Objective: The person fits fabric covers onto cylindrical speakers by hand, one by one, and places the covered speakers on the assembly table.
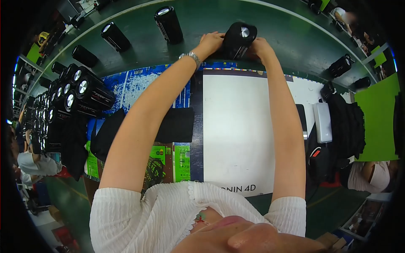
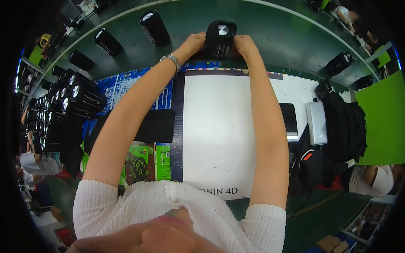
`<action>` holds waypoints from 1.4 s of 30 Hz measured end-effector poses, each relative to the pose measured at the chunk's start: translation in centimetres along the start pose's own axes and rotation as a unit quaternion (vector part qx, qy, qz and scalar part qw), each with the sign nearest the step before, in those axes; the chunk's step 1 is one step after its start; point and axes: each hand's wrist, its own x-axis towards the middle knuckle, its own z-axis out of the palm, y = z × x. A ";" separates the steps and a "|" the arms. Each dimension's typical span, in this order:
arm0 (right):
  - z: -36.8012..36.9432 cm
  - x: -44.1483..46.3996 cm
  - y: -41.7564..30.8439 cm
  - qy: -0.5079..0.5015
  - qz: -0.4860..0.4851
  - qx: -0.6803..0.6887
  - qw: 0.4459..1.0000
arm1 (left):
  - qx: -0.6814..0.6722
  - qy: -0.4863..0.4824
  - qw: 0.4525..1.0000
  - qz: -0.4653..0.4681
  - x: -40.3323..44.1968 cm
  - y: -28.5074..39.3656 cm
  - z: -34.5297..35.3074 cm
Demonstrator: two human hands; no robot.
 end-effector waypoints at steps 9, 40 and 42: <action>-1.9 2.6 2.1 0.017 0.002 -0.238 0.971 | -0.429 0.098 0.870 -0.221 0.4 2.0 -1.7; 4.2 -7.8 -6.0 -0.028 -0.014 0.438 0.898 | -0.895 0.189 0.369 -0.165 0.3 7.0 -8.9; 2.9 -8.1 -7.9 0.058 -0.059 0.413 0.907 | -0.736 0.244 0.591 -0.223 0.1 4.3 -8.6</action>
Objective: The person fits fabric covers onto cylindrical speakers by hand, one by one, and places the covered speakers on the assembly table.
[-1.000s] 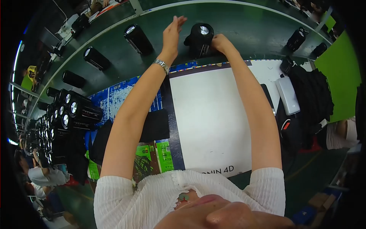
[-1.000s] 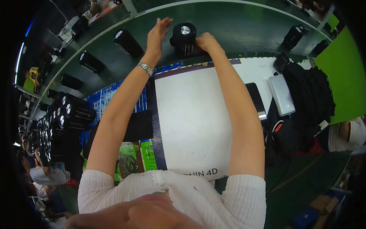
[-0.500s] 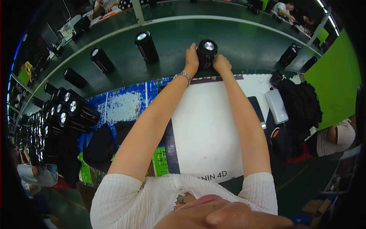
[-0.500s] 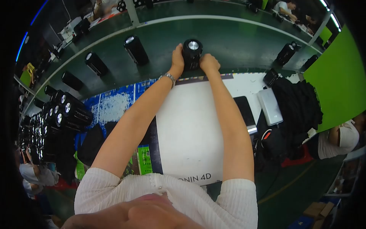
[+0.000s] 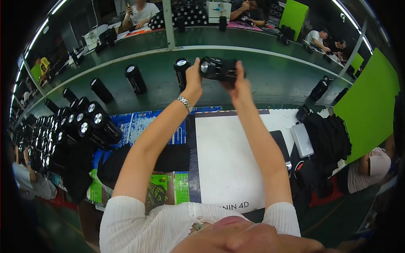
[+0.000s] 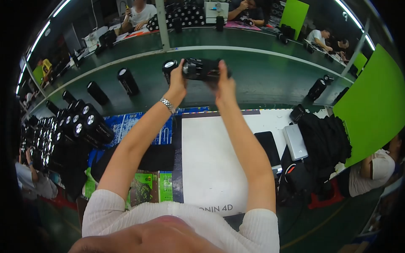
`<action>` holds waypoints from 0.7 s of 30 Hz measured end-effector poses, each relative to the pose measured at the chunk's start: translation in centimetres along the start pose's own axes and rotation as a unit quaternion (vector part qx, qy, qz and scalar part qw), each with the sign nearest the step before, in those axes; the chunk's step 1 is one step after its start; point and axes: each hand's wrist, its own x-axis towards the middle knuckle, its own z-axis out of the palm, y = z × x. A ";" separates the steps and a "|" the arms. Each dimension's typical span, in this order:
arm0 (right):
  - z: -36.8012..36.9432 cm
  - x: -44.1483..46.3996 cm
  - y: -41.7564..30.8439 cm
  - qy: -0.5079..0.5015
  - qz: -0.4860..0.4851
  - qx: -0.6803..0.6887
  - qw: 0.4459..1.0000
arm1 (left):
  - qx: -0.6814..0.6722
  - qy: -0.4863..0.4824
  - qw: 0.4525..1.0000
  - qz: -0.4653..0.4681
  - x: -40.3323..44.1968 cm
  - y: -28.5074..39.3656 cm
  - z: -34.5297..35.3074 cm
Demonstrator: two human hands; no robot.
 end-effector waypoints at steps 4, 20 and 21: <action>-0.9 3.3 -2.1 0.088 -0.340 -0.291 0.890 | 0.436 -0.046 0.768 0.467 -3.4 5.1 -0.7; -5.8 4.9 2.1 -0.119 -0.221 -0.373 0.893 | 0.498 -0.231 0.696 0.463 -2.1 0.3 3.8; -6.3 5.2 2.3 -0.085 -0.179 -0.381 0.903 | 0.501 -0.205 0.733 0.412 -1.3 -0.2 3.9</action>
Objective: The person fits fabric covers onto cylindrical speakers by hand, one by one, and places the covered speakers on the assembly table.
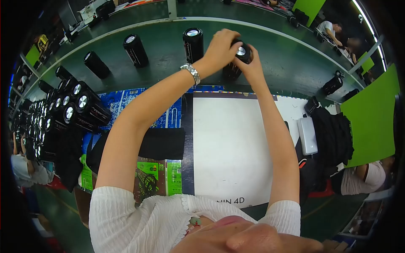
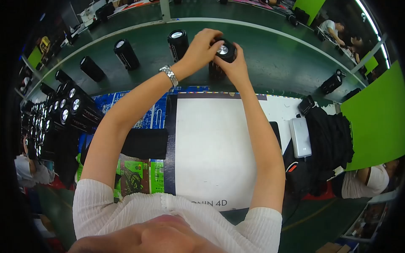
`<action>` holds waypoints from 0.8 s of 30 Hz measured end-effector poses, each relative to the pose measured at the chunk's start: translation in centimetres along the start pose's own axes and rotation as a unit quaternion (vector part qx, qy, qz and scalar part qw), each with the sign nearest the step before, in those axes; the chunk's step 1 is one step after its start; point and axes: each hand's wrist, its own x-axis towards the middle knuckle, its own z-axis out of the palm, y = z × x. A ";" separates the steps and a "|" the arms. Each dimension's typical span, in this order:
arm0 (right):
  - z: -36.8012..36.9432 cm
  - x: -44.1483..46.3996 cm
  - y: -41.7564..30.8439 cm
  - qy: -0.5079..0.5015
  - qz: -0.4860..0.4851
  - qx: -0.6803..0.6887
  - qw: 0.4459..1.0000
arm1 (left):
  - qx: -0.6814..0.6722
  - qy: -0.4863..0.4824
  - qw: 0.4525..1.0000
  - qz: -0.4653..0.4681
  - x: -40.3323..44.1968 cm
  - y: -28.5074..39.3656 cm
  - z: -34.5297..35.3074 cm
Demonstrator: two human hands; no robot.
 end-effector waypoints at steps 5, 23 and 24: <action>-0.7 -0.5 -1.6 -0.027 0.049 0.088 0.995 | -0.370 -0.193 0.826 -0.378 2.2 -1.4 -1.9; -2.1 0.6 -0.3 0.092 0.053 0.016 0.994 | -0.160 -0.164 0.973 -0.032 4.2 3.7 -1.0; -2.4 0.6 0.1 0.073 0.055 0.020 0.996 | -0.171 -0.163 0.971 -0.040 3.9 2.9 -0.6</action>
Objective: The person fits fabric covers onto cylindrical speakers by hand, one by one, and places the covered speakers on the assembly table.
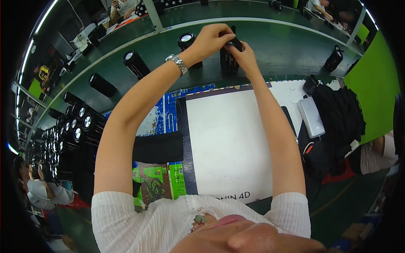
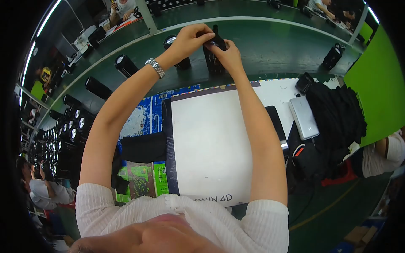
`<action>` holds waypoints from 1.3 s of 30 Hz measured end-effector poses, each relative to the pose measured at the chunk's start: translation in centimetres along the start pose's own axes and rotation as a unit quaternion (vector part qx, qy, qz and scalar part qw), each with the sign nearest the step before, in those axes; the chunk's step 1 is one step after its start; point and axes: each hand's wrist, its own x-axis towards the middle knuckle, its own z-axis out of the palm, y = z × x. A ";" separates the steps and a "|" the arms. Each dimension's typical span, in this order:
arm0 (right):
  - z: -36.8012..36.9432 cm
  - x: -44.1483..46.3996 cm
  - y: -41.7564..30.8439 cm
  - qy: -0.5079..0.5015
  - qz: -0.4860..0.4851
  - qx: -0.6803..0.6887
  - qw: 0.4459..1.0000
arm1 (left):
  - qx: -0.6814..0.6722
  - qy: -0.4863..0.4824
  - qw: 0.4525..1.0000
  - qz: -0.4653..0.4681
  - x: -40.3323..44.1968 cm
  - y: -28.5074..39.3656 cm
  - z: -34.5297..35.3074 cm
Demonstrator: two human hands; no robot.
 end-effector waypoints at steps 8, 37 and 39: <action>-4.2 1.9 -1.0 -0.060 0.084 0.175 0.979 | -0.219 0.240 0.944 -0.061 0.8 -0.1 2.1; -4.2 1.8 0.5 0.103 0.094 0.329 0.934 | -0.243 0.229 0.912 -0.239 2.7 -4.4 12.4; -4.9 2.4 1.2 0.089 0.107 0.286 0.948 | -0.364 0.236 0.889 -0.144 3.1 -3.2 12.5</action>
